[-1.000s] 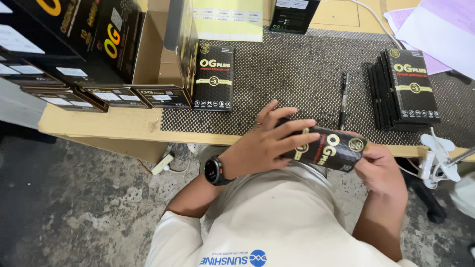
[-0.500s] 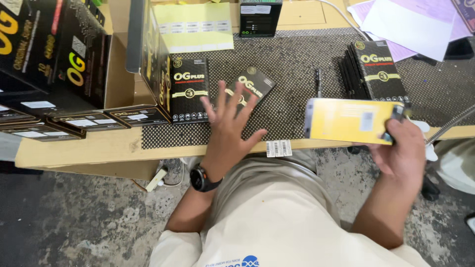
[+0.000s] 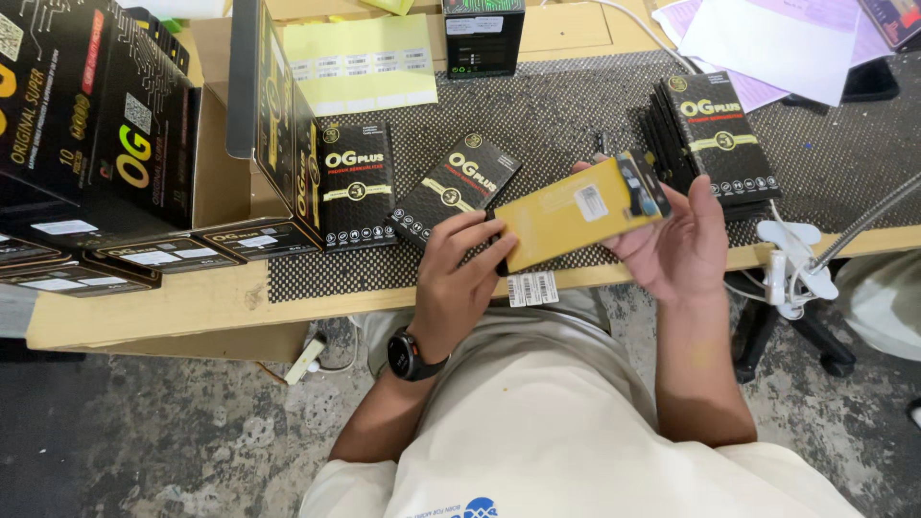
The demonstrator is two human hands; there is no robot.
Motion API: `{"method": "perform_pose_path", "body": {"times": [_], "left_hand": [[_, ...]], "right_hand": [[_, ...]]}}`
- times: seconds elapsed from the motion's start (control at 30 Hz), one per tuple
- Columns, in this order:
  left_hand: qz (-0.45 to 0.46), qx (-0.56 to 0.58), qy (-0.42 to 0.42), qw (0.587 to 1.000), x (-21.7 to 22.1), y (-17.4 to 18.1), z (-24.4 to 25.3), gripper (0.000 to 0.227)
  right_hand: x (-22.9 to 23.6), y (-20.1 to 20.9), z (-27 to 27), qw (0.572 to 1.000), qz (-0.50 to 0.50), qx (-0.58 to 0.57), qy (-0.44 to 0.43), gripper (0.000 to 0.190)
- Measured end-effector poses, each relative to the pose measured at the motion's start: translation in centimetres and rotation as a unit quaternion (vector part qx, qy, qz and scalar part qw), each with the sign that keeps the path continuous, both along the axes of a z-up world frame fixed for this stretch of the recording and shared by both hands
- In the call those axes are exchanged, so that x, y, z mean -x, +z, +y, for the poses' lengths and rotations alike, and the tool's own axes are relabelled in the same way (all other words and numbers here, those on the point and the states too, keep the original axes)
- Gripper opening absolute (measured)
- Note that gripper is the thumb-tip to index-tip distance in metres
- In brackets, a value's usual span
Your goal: The person repeatedly picks up small black boxes labeled OG PLUS, opens them, and applies white labels to the back using a pen. They handle each box one at a time, peel off the label backing, and place the labeled boxes into a stack on the right side of the table.
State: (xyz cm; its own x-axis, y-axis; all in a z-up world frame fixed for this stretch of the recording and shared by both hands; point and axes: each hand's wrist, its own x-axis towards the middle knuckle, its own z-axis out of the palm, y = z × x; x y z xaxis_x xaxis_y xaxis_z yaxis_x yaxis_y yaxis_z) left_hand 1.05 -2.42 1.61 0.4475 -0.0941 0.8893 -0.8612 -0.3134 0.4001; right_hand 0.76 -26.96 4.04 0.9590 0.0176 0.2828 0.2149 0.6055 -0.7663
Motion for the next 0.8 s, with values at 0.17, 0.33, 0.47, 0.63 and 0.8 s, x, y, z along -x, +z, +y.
{"method": "perform_pose_path", "body": {"times": [0.17, 0.33, 0.47, 0.63, 0.8], "left_hand": [[0.227, 0.105, -0.08, 0.965, 0.0, -1.8, 0.7, 0.012], [0.399, 0.26, -0.278, 0.834, -0.7, -4.8, 1.0, 0.017], [0.409, 0.26, -0.288, 0.826, -1.0, -4.8, 1.2, 0.019], [0.412, 0.277, -0.305, 0.812, -1.3, -4.8, 1.6, 0.043], [0.418, 0.336, -0.296, 0.79, -1.0, -5.7, 1.1, 0.038]], "right_hand": [[-1.5, -1.7, -0.2, 0.999, 0.012, -0.004, -0.05, 0.056], [-2.2, -1.2, 0.8, 0.98, 0.008, 0.081, -0.181, 0.013], [-3.0, 0.6, 1.4, 0.947, -0.037, 0.207, -0.241, 0.01], [-4.5, 1.9, 1.8, 0.68, -0.323, 0.475, -0.455, 0.023], [-3.7, 1.6, 5.2, 0.628, -0.349, 0.494, -0.489, 0.016]]}}
